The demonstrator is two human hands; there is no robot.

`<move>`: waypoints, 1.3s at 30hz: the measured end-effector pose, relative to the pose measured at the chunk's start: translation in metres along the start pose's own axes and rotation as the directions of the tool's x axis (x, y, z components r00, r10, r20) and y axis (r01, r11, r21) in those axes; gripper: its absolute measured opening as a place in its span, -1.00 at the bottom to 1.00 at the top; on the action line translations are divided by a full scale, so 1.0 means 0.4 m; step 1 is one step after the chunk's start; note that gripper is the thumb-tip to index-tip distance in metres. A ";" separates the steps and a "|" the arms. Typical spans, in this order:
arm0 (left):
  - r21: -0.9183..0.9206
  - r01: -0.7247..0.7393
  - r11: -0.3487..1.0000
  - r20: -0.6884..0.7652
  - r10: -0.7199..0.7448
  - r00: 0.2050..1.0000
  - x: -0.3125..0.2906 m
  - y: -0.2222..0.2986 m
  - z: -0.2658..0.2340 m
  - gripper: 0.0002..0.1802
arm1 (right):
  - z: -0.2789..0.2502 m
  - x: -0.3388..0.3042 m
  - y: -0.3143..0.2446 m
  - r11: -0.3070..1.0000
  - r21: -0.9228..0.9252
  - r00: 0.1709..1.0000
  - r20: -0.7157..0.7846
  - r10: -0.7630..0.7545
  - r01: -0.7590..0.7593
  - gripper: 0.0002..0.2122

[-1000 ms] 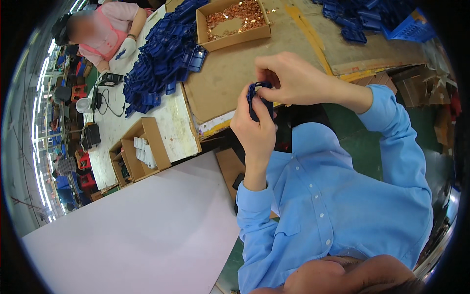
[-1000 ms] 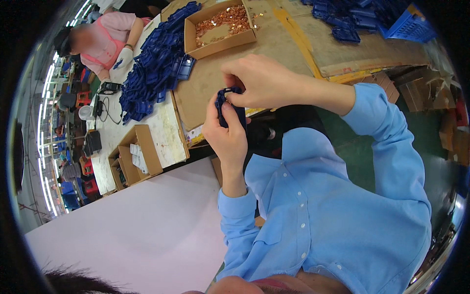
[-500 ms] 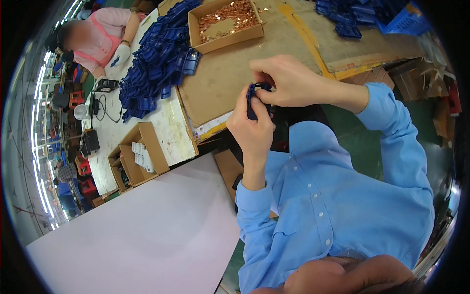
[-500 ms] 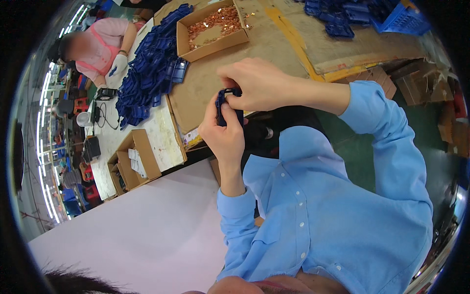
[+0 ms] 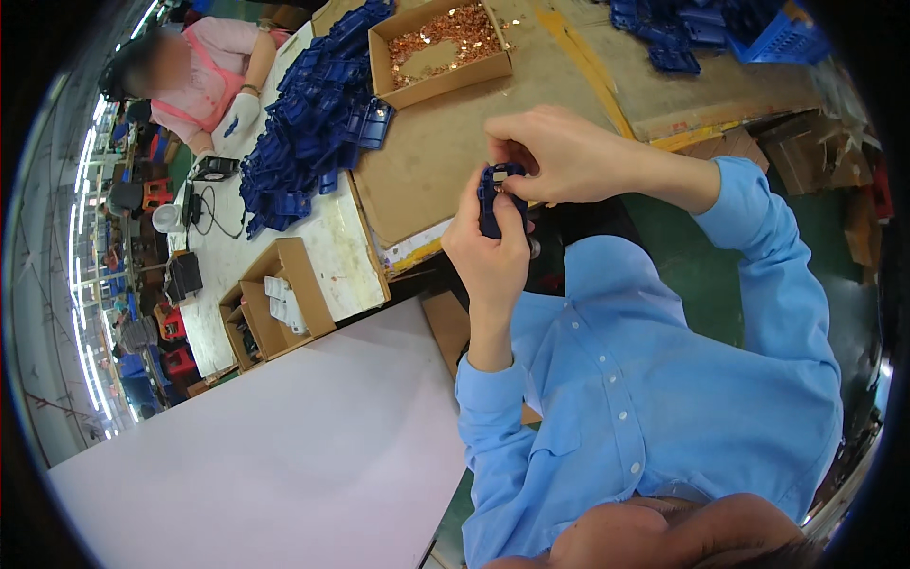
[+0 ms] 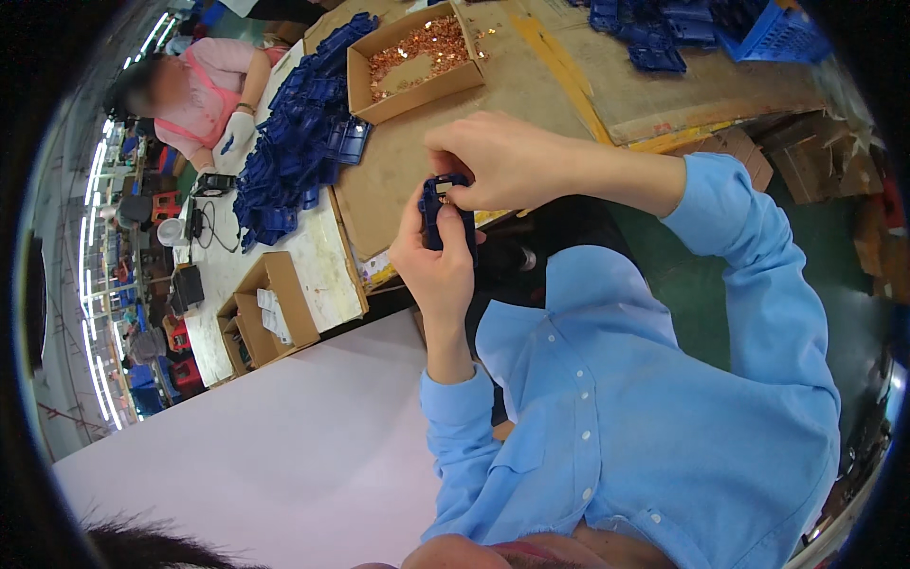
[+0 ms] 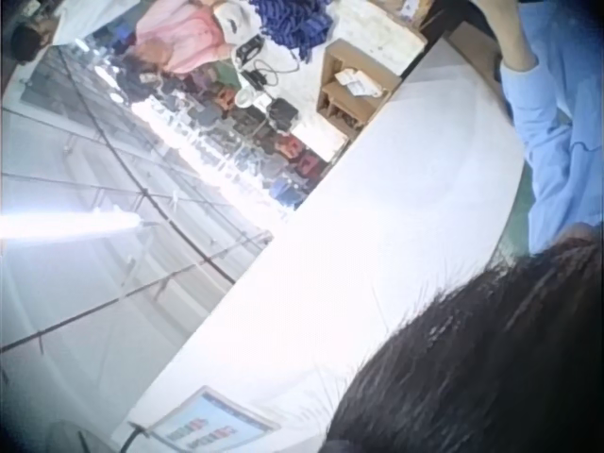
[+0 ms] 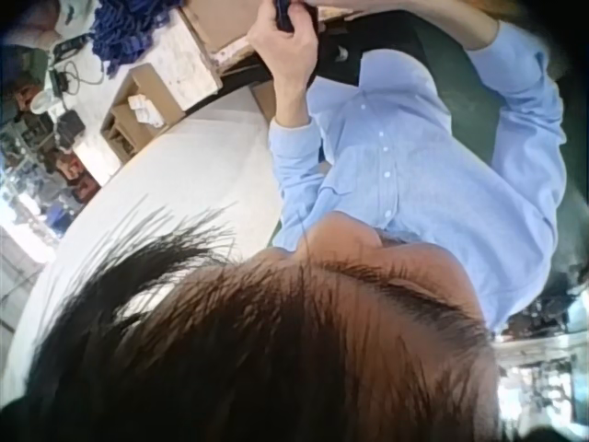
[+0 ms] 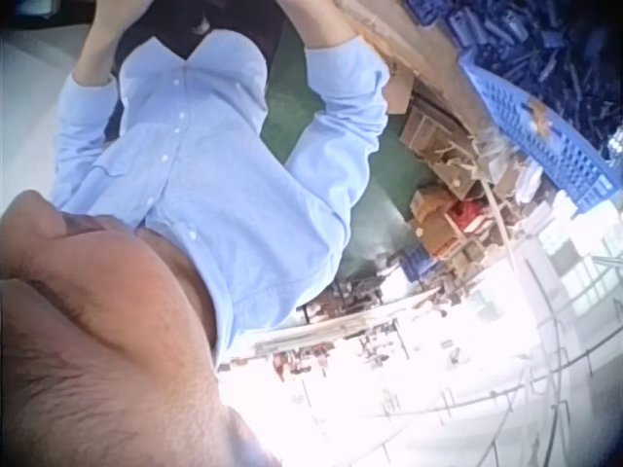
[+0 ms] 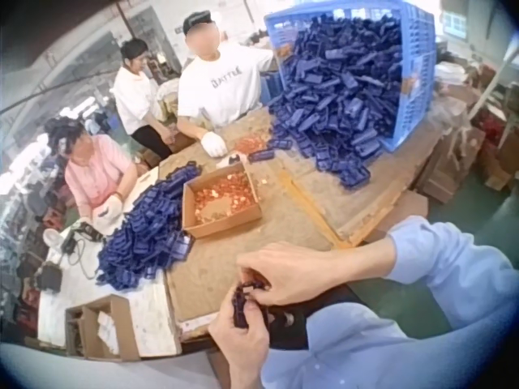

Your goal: Assembling small blue plastic housings with metal pins on a factory floor.

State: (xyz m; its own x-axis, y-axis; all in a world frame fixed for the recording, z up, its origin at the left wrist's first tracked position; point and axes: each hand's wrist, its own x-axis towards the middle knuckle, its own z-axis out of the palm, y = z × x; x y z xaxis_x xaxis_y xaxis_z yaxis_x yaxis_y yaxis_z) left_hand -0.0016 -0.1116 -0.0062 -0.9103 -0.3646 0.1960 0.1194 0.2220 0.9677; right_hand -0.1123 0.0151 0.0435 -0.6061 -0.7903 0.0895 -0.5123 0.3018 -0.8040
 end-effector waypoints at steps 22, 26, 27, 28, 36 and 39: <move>0.133 -0.152 0.979 0.010 0.152 0.988 0.025 -0.005 0.027 -0.69 | -0.004 -0.030 0.029 0.997 -0.005 0.984 -0.161 -0.078 0.078 -0.81; 0.189 -0.149 0.971 0.037 0.144 0.989 0.058 -0.007 0.019 -0.65 | 0.000 -0.024 0.037 0.998 0.042 0.971 -0.238 -0.030 0.041 -0.81; 0.189 -0.156 0.970 0.047 0.149 0.988 0.065 -0.006 0.021 -0.65 | 0.003 -0.021 0.049 0.998 0.041 0.968 -0.248 -0.028 0.039 -0.81; 0.234 -0.141 0.962 0.066 0.129 0.989 0.073 -0.002 0.017 -0.65 | 0.009 -0.017 0.062 0.996 0.067 0.956 -0.290 -0.040 0.062 -0.80; 0.331 -0.089 0.939 0.178 0.030 0.984 0.115 -0.031 -0.056 -0.69 | 0.020 0.013 0.118 0.998 0.066 0.943 -0.333 -0.002 0.025 -0.77; 0.408 -0.121 0.905 0.143 0.067 0.987 0.151 -0.045 -0.099 -0.72 | 0.023 0.012 0.178 0.992 0.118 0.946 -0.324 -0.003 0.043 -0.74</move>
State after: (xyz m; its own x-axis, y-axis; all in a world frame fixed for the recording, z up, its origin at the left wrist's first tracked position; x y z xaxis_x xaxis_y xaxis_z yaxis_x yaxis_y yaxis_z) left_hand -0.0429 -0.1734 -0.0055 -0.9476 -0.2156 0.2356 0.0562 0.6135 0.7877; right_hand -0.1459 0.0280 -0.0186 -0.7692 -0.5756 0.2774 -0.4627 0.2024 -0.8631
